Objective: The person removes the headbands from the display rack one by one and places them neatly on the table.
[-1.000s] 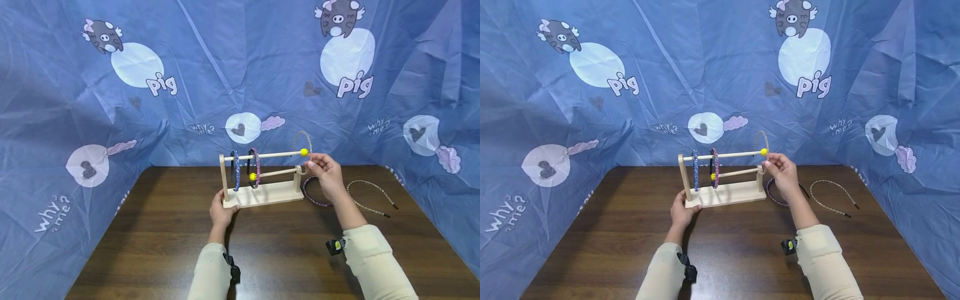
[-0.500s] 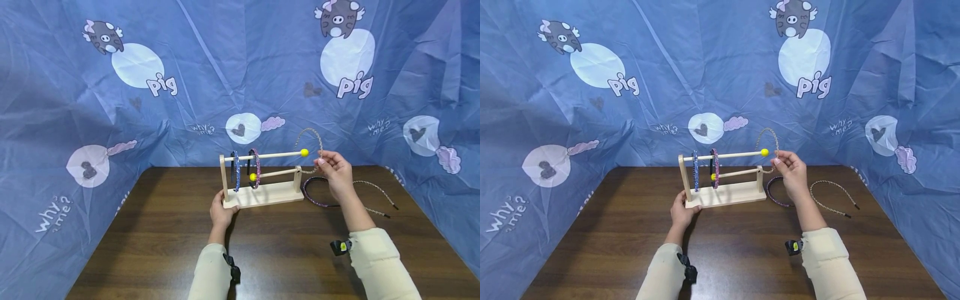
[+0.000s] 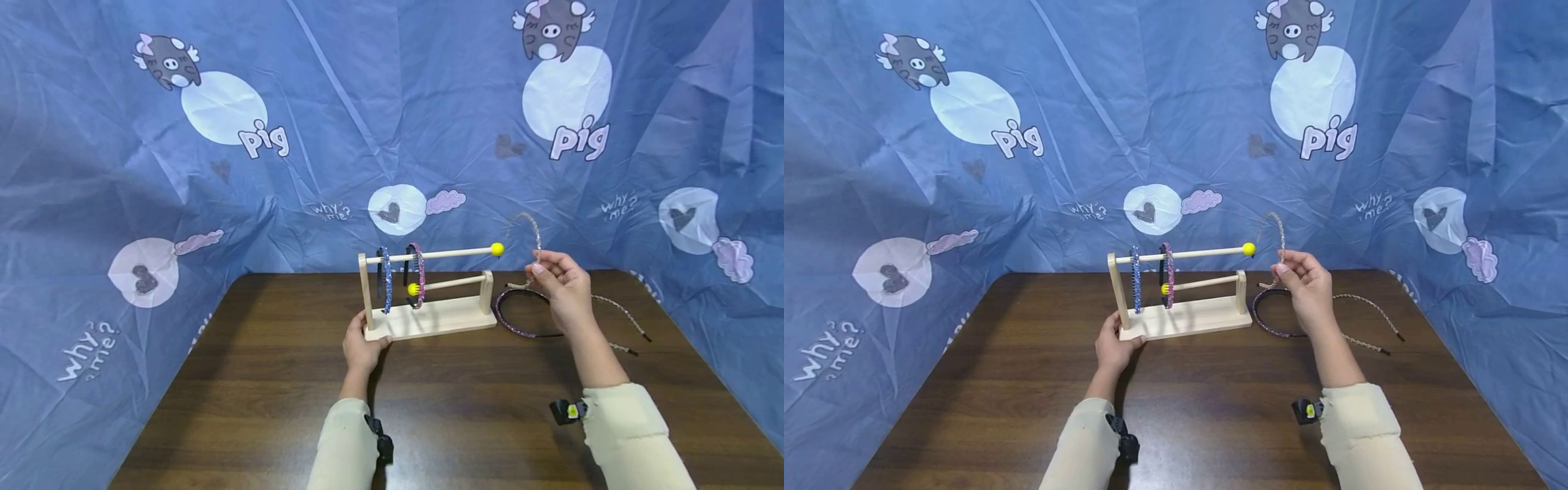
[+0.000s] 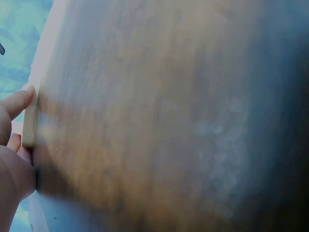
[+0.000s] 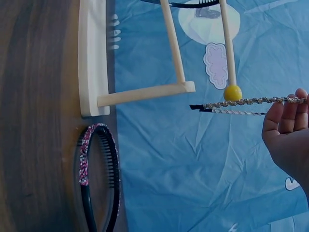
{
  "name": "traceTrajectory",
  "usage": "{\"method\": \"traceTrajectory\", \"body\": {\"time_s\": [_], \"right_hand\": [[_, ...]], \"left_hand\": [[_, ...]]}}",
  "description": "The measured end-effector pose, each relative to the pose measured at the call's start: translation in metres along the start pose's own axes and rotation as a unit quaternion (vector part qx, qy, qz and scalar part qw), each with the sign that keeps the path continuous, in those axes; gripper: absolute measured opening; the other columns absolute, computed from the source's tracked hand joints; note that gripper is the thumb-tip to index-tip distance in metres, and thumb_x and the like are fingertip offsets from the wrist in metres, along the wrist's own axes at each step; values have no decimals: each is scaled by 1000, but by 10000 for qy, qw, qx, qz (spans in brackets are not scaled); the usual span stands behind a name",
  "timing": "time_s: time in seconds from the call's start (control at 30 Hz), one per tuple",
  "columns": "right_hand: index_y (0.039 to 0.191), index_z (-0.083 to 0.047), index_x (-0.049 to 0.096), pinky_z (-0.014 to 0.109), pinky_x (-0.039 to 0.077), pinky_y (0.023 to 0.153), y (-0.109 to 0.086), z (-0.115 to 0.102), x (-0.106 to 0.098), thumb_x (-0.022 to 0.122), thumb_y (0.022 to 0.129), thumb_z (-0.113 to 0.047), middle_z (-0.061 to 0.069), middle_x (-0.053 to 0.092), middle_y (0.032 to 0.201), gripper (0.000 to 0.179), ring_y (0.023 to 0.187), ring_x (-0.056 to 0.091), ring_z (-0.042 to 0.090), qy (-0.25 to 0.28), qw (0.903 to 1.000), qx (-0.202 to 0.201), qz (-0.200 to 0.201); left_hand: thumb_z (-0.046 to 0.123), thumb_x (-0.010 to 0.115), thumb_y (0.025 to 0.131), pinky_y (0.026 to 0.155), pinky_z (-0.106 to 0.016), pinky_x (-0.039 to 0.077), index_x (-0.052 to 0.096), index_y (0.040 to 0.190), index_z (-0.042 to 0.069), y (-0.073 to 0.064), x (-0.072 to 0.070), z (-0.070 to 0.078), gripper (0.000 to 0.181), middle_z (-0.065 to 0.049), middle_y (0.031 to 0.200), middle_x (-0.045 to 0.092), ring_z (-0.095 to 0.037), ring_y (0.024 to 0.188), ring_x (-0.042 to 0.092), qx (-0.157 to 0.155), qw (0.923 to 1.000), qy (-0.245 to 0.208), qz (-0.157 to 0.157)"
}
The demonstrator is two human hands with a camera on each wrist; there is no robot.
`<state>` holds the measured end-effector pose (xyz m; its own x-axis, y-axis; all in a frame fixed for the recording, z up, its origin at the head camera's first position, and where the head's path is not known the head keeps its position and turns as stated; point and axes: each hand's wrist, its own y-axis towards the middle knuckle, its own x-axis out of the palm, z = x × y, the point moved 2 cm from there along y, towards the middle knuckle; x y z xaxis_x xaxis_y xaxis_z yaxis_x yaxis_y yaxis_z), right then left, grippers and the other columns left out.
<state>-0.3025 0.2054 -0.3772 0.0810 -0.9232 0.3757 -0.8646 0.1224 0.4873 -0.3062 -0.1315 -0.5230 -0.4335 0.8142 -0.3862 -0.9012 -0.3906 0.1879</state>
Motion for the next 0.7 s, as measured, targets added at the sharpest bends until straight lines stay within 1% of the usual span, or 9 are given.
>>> {"method": "traceTrajectory", "body": {"time_s": [0.1,0.37,0.53,0.63,0.7], "right_hand": [[99,2,63,22,52,67,-7,-2,-4,54,86,13,8,67,79,20,74,64,14,-38,10000,15,-58],[99,7,61,20,51,66,-29,0,-9,55,85,15,7,67,82,18,74,64,12,-485,9985,63,-255],[100,12,59,22,52,65,-42,4,-9,55,84,16,5,68,88,17,73,64,11,-647,9972,230,-303],[99,10,60,22,53,63,-49,6,-9,55,83,17,3,68,91,18,74,64,11,-646,9969,321,-328],[98,6,62,22,53,62,-53,8,-9,55,82,18,4,67,88,21,73,65,12,-597,9970,358,-347]], "left_hand": [[3,85,58,95,-41,37,55,125,5,-1,0,0,73,-16,117,61,-31,108,53,-7,10000,-3,12],[3,85,58,97,-41,35,54,126,6,-2,0,-1,74,-15,118,60,-31,110,52,-98,9999,-31,3],[3,85,59,96,-42,35,54,126,6,-1,0,-1,74,-15,117,60,-32,109,52,-93,10000,-22,-7],[3,85,59,96,-42,35,54,126,6,-1,1,-1,74,-15,117,60,-32,109,52,-66,10000,-15,-14],[3,85,59,97,-42,35,54,126,6,-1,1,-1,74,-15,118,60,-32,110,52,-64,10000,-21,-20]]}}
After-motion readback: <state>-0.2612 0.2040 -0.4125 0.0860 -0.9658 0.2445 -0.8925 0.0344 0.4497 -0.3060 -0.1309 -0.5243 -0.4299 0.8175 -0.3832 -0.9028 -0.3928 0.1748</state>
